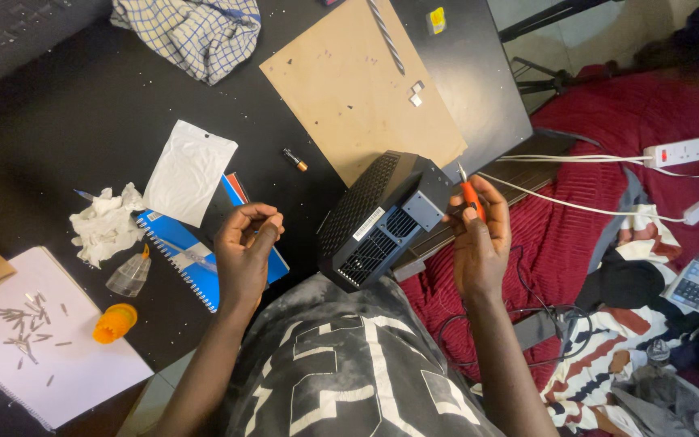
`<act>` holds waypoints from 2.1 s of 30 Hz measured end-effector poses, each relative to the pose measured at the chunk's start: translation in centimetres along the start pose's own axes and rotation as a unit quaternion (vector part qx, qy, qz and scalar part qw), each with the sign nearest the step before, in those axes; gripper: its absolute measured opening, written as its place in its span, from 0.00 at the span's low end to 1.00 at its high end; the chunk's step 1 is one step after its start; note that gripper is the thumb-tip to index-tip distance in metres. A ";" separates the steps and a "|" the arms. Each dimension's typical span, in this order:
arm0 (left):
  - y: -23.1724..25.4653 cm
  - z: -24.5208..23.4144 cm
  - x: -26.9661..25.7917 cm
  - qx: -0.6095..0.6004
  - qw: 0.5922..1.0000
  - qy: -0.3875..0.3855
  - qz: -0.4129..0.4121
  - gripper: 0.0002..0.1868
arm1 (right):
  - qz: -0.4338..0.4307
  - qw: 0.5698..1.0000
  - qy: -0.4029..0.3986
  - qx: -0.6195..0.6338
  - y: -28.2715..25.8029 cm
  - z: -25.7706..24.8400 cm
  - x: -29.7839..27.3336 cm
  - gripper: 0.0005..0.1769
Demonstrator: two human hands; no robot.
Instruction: The person uses a screwdriver to remove and replace screws from the casing of a black electronic device, handling the small screws and a rectangular cover plate by hand.
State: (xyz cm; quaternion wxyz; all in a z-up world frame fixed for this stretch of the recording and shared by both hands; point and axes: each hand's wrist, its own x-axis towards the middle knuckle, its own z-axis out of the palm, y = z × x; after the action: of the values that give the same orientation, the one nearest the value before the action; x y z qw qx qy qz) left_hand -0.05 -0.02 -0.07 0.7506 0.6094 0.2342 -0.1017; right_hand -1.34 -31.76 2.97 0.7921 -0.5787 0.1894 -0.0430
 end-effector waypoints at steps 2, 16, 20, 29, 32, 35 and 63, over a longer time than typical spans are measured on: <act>0.0 -0.2 -0.2 -0.004 1.000 -0.003 -0.006 0.05 | 0.003 1.000 0.001 0.001 0.2 -0.2 -0.3 0.25; 1.4 0.5 0.2 0.006 1.000 -0.017 0.004 0.06 | -0.003 1.000 -0.004 0.003 -0.1 0.3 -0.2 0.23; 3.1 2.2 0.9 -0.014 0.998 -0.052 0.021 0.05 | -0.008 1.000 -0.003 -0.013 -0.4 0.3 -0.3 0.22; 8.5 9.4 2.3 0.095 0.975 -0.171 0.102 0.03 | -0.002 0.991 0.011 -0.133 -2.2 0.2 -0.8 0.19; 9.3 11.4 2.4 0.130 0.966 -0.181 0.135 0.03 | 0.018 0.989 0.027 -0.144 -3.7 0.9 -0.3 0.15; 9.0 13.0 1.9 0.151 0.956 -0.188 0.166 0.04 | 0.030 0.978 0.022 -0.205 -5.8 1.6 0.4 0.10; 7.1 15.0 0.4 0.192 0.943 -0.127 0.240 0.08 | 0.088 0.893 -0.135 -0.421 -10.3 3.5 5.8 0.09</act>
State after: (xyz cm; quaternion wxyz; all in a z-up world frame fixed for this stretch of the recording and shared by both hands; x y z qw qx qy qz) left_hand 6.79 -12.74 8.11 0.6453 0.7619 -0.0401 -0.0379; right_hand 6.81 -33.65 11.99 0.4930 -0.8390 0.1311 0.1895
